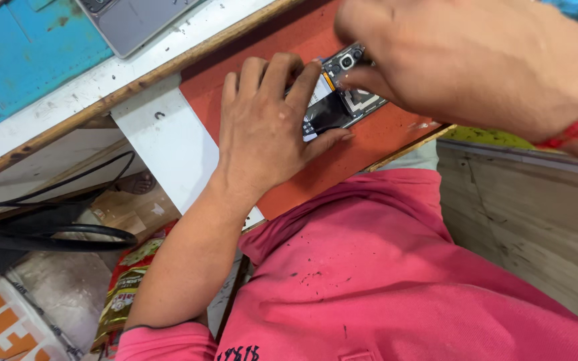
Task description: The person handles a small circuit board and then proceeds to disassemble a smartphone. They use a prying tool to separate the back cover and a screwdriver to remove screws from the internal frame, exposing the battery and camera module.
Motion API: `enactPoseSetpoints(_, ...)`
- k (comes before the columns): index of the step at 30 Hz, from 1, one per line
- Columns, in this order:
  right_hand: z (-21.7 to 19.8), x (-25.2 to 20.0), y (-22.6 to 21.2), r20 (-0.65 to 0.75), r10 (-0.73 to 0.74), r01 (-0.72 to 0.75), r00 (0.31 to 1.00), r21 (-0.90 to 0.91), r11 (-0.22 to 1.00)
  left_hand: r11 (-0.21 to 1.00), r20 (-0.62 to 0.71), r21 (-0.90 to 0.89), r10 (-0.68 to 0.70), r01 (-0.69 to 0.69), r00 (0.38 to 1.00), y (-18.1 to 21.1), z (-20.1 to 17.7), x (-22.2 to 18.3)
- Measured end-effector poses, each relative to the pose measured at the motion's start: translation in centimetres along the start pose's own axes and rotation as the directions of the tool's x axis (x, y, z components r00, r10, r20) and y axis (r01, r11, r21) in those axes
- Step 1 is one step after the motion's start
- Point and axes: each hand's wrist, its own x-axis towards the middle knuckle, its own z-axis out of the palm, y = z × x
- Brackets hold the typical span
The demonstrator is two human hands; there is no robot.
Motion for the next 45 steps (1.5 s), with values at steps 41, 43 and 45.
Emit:
enactPoseSetpoints(41, 2.8, -1.5, 0.8, -0.299, 0.038, 0.125, 0.954, 0.51, 0.851, 1.0, 0.034, -0.002, -0.003, 0.003, 0.999, -0.1, -0.1, 0.2)
enactPoseSetpoints(43, 3.1, -1.6, 0.7, -0.339, 0.029, 0.144, 0.94, 0.474, 0.869, 1.0, 0.035, -0.002, -0.003, 0.003, 0.999, -0.1, 0.0, 0.1)
enactPoseSetpoints(45, 3.1, -1.8, 0.9, -0.452, -0.094, 0.275, 0.887, 0.353, 0.894, 1.0, 0.022, -0.011, 0.002, -0.002, 1.0, -0.1, 0.0, 0.1)
